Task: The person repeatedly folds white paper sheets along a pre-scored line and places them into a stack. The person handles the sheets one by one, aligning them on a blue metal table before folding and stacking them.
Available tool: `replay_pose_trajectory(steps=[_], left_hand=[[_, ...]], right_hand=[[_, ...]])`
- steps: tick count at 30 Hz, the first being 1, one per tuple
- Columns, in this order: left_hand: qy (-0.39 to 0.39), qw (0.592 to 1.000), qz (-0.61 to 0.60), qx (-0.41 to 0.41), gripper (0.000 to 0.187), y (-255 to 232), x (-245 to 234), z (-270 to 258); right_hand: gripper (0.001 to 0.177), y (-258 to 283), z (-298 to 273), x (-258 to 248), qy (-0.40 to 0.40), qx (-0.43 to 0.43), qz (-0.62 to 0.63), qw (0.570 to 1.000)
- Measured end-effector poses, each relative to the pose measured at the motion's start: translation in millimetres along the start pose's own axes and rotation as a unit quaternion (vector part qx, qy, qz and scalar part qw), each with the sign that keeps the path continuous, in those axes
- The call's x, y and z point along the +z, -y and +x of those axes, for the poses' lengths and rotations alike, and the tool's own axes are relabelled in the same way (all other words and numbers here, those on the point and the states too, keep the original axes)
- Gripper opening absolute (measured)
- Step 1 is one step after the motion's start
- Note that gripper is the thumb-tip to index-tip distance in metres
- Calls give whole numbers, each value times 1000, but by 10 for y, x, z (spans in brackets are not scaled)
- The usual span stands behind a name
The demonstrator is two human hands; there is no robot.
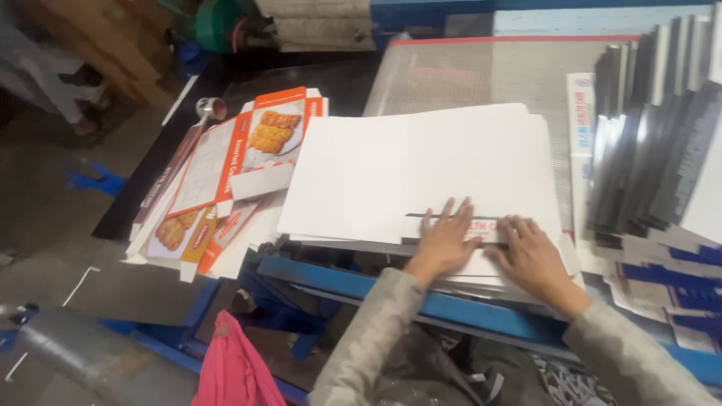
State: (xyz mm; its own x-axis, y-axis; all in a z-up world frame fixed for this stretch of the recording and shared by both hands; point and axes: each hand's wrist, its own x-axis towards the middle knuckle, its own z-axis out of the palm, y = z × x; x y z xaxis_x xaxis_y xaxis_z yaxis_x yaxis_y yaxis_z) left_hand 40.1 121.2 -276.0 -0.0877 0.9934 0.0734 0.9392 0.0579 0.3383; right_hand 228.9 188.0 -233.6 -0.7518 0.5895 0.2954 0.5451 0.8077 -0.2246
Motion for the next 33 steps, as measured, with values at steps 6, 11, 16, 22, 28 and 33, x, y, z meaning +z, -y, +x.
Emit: replay_pose_trajectory(steps=[6,11,16,22,28,33], left_hand=[[-27,999,-18,-3,88,550,-169,-587],[62,994,52,-74,93,346,-471,-825],[-84,990,-6,117,49,-484,-225,-864],[-134,979,-121,97,24,-564,-313,-786],[-281,933,-163,158,17,-739,-421,-880],[-344,911,-155,168,10,-953,-352,-840]], right_hand=[[67,174,-597,-271,16,-85,33,996],[40,103,-841,-134,-53,-130,85,986],[21,134,-783,-81,-87,23,222,971],[25,164,-707,-256,-155,-19,293,943],[24,232,-685,-212,-146,44,210,966],[20,236,-726,-244,-155,22,210,965]])
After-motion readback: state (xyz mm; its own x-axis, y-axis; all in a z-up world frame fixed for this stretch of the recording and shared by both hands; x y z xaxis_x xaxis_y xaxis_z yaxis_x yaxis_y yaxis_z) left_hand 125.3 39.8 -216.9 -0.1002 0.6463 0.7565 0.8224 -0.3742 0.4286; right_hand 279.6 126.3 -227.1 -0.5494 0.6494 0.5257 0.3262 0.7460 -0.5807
